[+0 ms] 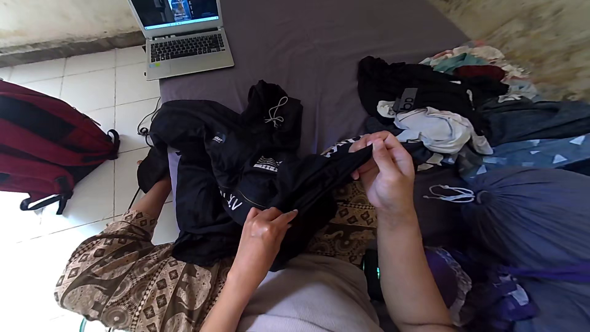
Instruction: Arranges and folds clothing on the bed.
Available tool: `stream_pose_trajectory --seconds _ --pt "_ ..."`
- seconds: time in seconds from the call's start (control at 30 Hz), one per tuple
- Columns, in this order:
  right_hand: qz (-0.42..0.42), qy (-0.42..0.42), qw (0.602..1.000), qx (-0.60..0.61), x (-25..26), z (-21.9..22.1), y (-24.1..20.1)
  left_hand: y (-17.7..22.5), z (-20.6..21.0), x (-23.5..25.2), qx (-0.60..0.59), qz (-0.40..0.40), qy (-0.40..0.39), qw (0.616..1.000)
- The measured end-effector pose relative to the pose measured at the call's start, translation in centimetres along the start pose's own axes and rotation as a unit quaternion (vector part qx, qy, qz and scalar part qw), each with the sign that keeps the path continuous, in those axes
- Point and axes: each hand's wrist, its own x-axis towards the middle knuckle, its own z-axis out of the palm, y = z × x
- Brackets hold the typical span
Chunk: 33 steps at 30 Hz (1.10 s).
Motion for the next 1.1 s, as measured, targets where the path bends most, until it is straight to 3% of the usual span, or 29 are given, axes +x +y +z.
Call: stream_pose_trajectory --seconds 0.27,0.63,0.83,0.97,1.1 --pt "0.013 -0.003 1.000 -0.008 -0.1 0.0 0.1 0.2 -0.6 0.4 -0.002 -0.046 -0.057 0.997" --pt "0.009 0.003 0.999 -0.037 -0.2 0.3 0.3 -0.3 0.0 0.6 -0.005 -0.020 -0.041 0.999" --pt "-0.061 -0.090 0.973 -0.205 1.6 2.0 1.4 -2.3 -1.1 1.8 -0.041 -0.036 -0.065 0.996" --pt "-0.024 -0.161 0.962 -0.220 2.7 4.0 2.7 -5.4 -1.5 2.3 -0.087 -0.081 -0.072 0.990" --pt "-0.018 -0.177 0.957 -0.228 3.2 5.3 3.7 -7.1 -1.4 1.9 -0.190 -0.130 -0.076 0.970"
